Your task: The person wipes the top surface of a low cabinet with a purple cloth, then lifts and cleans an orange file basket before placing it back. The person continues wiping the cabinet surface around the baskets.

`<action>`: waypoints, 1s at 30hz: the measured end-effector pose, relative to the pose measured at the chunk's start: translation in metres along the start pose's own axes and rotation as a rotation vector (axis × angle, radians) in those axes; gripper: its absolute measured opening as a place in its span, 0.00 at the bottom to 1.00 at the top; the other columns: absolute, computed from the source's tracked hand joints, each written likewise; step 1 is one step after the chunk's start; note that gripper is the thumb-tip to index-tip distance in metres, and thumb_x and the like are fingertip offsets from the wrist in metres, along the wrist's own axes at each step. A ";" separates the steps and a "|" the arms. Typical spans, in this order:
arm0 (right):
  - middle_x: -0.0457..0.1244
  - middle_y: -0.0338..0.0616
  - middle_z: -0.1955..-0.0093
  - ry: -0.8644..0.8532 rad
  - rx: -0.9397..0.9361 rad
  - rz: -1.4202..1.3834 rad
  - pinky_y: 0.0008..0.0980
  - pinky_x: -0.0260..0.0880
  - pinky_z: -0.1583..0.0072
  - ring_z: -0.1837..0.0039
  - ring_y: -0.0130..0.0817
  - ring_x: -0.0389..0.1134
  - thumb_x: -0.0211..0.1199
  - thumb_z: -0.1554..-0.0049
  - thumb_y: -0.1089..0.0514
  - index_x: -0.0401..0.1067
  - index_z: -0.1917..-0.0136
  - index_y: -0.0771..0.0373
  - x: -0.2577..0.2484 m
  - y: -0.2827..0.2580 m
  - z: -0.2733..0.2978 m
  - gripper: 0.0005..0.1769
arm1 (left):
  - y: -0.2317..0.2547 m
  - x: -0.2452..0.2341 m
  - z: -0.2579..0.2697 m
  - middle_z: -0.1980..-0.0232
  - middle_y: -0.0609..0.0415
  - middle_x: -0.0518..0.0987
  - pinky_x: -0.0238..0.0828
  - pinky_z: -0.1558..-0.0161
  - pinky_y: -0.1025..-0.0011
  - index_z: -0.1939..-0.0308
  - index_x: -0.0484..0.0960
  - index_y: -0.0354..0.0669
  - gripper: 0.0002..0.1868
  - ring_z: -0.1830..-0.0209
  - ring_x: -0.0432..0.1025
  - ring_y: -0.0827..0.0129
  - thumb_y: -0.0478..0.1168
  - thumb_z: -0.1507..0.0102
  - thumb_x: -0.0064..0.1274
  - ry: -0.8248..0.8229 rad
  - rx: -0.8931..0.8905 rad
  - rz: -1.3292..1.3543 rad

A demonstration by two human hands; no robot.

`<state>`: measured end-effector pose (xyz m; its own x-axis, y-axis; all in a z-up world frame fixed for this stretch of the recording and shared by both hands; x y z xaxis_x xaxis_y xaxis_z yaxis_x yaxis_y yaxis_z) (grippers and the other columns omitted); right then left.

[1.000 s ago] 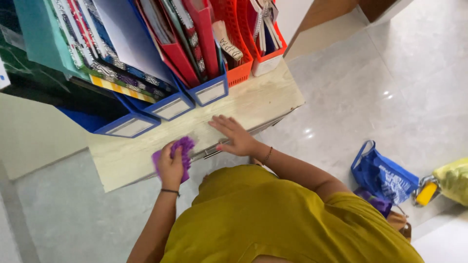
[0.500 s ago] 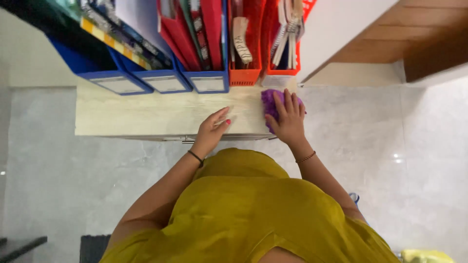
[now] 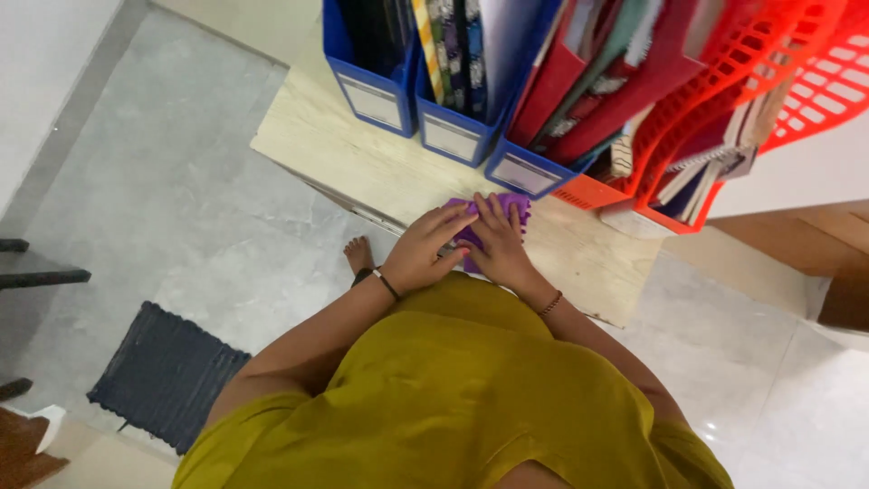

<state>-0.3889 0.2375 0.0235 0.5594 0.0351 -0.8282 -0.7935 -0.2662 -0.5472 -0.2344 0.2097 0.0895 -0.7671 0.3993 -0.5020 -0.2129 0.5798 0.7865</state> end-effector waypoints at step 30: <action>0.69 0.43 0.37 0.479 0.251 0.313 0.48 0.64 0.31 0.34 0.48 0.69 0.62 0.40 0.51 0.78 0.41 0.53 0.051 -0.080 -0.123 0.15 | -0.380 -0.159 -0.206 0.35 0.42 0.75 0.51 0.30 0.44 0.30 0.70 0.45 0.38 0.31 0.66 0.45 0.41 0.46 0.59 -0.047 0.266 -0.467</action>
<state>-0.2670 0.1426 0.0399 0.2905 -0.4591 -0.8395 -0.9368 0.0421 -0.3472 -0.1564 -0.2199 -0.0553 -0.5986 0.0838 -0.7966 -0.3597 0.8605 0.3608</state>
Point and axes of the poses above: each hand's wrist, its own z-axis away from the middle knuckle, its own x-axis out of the palm, y = z × x, the point moved 6 cm from there along -z, towards the middle knuckle
